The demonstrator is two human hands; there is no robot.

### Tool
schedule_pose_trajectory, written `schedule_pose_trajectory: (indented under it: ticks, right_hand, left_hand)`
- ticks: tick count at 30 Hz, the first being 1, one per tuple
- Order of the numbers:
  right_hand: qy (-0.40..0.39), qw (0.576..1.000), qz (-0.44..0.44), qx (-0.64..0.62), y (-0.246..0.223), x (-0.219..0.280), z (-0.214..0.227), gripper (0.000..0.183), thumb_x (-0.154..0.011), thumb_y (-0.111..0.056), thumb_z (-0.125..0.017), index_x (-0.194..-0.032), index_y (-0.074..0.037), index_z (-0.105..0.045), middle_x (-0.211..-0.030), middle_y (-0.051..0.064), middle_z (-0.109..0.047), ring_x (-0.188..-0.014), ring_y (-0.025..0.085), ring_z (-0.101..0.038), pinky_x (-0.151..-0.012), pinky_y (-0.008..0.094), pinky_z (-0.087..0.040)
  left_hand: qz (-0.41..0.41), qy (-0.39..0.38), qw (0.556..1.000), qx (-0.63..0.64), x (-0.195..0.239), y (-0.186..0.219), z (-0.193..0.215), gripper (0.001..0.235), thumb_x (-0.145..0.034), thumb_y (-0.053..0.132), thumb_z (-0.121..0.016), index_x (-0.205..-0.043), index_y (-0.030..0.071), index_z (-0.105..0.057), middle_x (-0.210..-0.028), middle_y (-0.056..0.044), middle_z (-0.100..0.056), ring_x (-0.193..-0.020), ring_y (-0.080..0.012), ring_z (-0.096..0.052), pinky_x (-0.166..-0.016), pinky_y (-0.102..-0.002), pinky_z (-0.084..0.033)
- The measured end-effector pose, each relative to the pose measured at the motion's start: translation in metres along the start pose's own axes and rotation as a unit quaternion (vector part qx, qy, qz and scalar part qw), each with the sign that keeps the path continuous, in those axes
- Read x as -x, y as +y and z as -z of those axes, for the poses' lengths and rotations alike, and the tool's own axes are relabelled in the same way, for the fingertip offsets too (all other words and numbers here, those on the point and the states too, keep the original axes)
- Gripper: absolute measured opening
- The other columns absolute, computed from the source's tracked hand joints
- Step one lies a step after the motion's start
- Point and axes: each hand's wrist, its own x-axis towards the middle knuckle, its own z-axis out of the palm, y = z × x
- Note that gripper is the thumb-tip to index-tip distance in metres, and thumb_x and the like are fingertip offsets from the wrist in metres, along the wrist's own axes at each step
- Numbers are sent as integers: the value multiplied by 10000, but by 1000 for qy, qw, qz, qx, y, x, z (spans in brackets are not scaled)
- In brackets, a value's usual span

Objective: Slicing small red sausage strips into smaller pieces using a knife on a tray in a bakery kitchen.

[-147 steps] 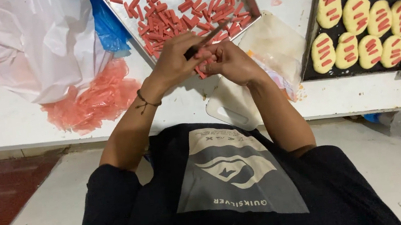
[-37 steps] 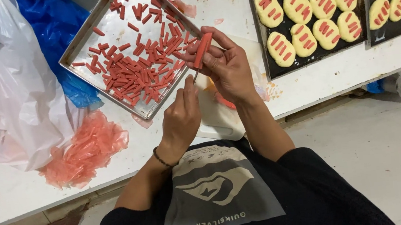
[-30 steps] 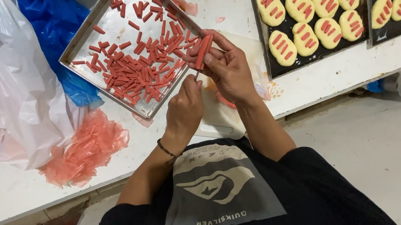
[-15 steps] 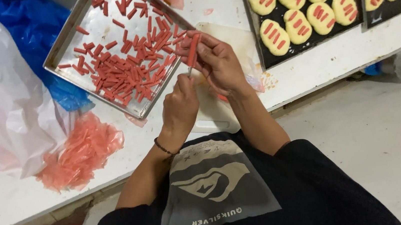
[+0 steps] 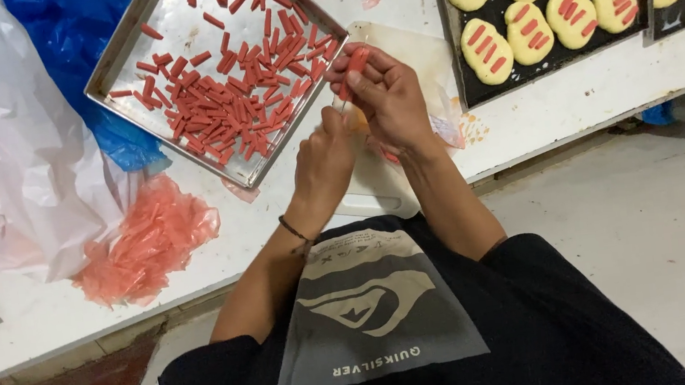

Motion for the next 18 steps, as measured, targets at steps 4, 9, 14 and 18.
schedule_pose_trajectory:
  ticks: [4,9,14,18]
  right_hand:
    - [-12,998,-38,-39,2,0,11,312,-834,12,-483,-1138,68,-435,-999,206,-570,-906,292,-603,-805,385,-527]
    - [26,995,-81,-55,11,1,18,295,-814,0,-516,-1103,46,-478,-939,173,-598,-822,265,-631,-732,405,-552]
    - [28,997,-62,-40,7,3,6,317,-803,-31,-556,-1100,46,-476,-965,195,-590,-866,298,-617,-752,437,-537]
    - [44,998,-33,-3,5,4,-1,307,-807,-28,-559,-1097,34,-484,-963,167,-602,-863,260,-623,-746,398,-542]
  left_hand:
    - [-40,-100,943,314,-8,-9,33,300,-912,247,-337,-691,91,-466,-414,-38,-496,-426,-213,-561,-468,-307,-458]
    - [32,-93,943,319,3,-17,37,285,-919,233,-297,-801,45,-476,-486,-98,-498,-404,-219,-512,-360,-281,-385]
    - [-1,6,999,43,15,9,45,282,-935,190,-298,-863,-13,-481,-546,-182,-543,-519,-307,-595,-457,-366,-456]
    - [-16,18,1000,-6,17,8,39,273,-932,185,-299,-896,-16,-481,-522,-148,-525,-453,-248,-579,-438,-296,-471]
